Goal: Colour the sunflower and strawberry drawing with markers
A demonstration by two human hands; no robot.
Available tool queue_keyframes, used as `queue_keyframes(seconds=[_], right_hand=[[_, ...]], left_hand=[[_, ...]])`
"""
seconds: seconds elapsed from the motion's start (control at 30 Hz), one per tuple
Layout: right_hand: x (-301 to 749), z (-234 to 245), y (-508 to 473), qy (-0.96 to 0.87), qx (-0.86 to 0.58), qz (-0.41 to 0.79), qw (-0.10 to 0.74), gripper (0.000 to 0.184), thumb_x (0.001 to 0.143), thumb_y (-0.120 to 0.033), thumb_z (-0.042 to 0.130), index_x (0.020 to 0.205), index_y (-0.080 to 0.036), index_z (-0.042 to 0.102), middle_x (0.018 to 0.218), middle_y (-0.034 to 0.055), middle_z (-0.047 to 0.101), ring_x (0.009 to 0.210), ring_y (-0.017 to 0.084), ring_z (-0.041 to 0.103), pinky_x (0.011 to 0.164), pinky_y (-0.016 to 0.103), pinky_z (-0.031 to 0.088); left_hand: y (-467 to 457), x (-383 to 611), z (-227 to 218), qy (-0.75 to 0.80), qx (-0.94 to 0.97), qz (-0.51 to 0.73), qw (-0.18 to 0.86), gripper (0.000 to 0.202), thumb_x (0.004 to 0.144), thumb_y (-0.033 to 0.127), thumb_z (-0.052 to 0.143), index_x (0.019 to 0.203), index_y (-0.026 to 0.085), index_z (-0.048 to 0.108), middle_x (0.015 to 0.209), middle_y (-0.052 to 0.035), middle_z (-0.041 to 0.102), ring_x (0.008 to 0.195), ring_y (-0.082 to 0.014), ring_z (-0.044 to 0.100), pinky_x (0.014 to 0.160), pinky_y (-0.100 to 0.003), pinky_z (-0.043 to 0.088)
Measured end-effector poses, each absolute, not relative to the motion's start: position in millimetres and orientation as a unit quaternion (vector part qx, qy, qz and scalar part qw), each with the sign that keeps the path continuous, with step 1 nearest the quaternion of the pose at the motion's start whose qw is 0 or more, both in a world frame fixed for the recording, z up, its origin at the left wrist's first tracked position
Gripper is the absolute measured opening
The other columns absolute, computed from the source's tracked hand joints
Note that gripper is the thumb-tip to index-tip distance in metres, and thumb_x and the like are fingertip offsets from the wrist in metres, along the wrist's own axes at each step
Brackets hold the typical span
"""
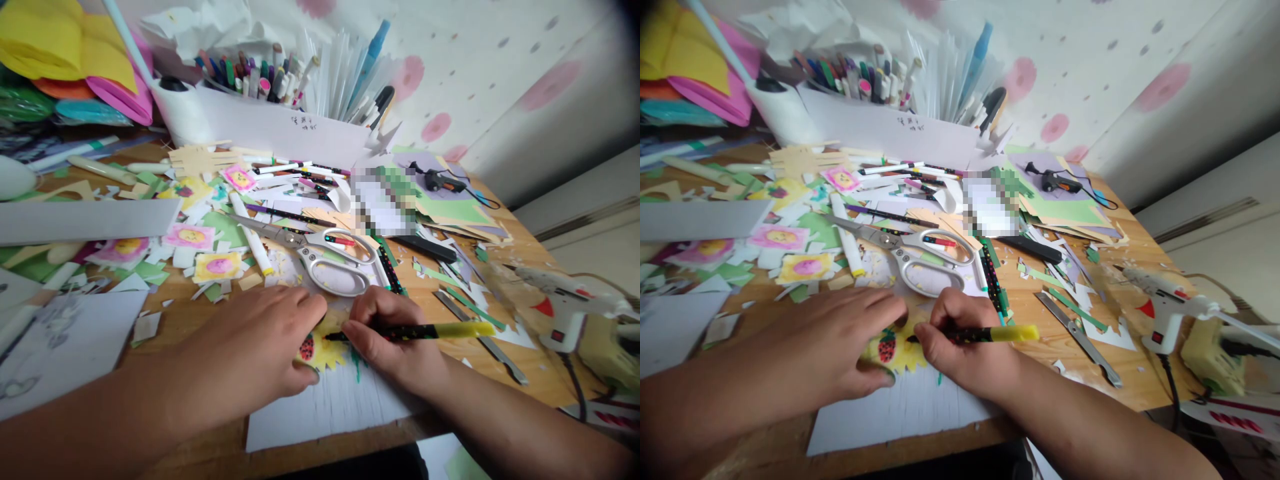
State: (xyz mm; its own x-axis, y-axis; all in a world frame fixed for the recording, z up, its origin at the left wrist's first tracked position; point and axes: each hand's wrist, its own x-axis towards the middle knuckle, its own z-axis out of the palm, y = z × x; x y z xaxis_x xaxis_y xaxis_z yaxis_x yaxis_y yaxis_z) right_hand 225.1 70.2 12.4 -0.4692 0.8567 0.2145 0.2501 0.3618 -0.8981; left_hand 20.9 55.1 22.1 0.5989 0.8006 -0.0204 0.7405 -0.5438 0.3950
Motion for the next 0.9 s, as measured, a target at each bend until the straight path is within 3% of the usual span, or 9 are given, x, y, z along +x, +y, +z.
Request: queue_keyframes(seconds=[0.9], right_hand=[[225.7, 13.2, 71.7, -0.750, -0.360, 0.435, 0.343, 0.026, 0.080, -0.020, 0.061, 0.062, -0.022, 0.043, 0.052, -0.0053, 0.046, 0.047, 0.009, 0.042, 0.042, 0.021, 0.033]], left_hand=[[54.3, 19.9, 22.3, 0.447, 0.871, 0.069, 0.190, 0.028, 0.069, 0.029, 0.069, 0.080, 0.025, 0.044, 0.085, 0.0001, 0.059, 0.080, -0.0263, 0.059, 0.067, -0.037, 0.039]])
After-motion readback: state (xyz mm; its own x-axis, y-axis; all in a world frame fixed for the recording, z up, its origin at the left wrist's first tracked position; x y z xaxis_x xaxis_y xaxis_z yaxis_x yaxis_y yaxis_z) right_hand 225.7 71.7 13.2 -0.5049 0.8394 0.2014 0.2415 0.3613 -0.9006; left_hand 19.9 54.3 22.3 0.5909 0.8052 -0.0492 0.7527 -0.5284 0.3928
